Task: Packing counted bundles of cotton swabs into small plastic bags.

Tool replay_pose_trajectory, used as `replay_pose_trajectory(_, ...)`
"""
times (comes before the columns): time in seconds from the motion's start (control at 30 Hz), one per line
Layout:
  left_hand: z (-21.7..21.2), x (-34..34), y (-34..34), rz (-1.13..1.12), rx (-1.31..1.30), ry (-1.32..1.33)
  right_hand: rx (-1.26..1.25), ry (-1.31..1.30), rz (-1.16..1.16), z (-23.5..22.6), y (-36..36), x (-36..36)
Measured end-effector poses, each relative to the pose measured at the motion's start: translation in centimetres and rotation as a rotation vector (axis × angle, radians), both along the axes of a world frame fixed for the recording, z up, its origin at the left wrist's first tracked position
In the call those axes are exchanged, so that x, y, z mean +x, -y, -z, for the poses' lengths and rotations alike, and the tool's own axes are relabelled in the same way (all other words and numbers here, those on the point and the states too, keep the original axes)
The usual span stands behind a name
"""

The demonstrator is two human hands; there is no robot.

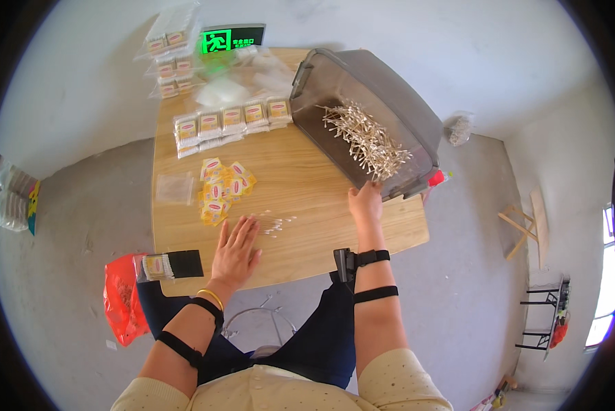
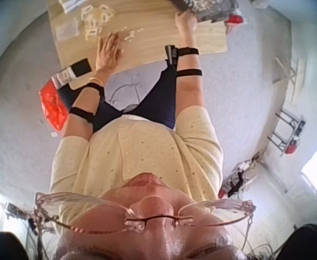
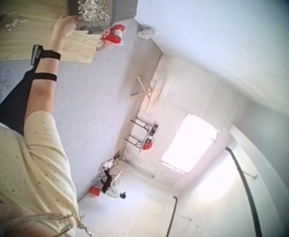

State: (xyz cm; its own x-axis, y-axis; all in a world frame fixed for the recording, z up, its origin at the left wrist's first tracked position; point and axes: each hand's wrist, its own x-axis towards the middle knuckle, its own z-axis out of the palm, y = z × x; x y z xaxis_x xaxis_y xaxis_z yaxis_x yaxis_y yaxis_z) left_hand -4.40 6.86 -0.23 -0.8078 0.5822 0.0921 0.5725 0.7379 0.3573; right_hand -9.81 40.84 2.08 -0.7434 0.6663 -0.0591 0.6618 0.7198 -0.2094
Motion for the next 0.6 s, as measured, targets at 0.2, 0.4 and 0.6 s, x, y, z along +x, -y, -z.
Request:
replay_pose_trajectory(0.2,-0.5,-0.1,0.1,-0.002,-0.011,0.007,-0.080,-0.361,-0.289,0.9,2.6,2.9)
replay_pose_trajectory(0.4,-0.1,0.0,0.0,0.008,-0.026,-0.011,-0.335,-0.411,-0.782,2.0,9.3,3.9)
replay_pose_trajectory(0.6,-0.2,0.1,0.3,0.013,-0.004,-0.017,-0.324,-0.590,-0.627,1.4,12.2,2.9)
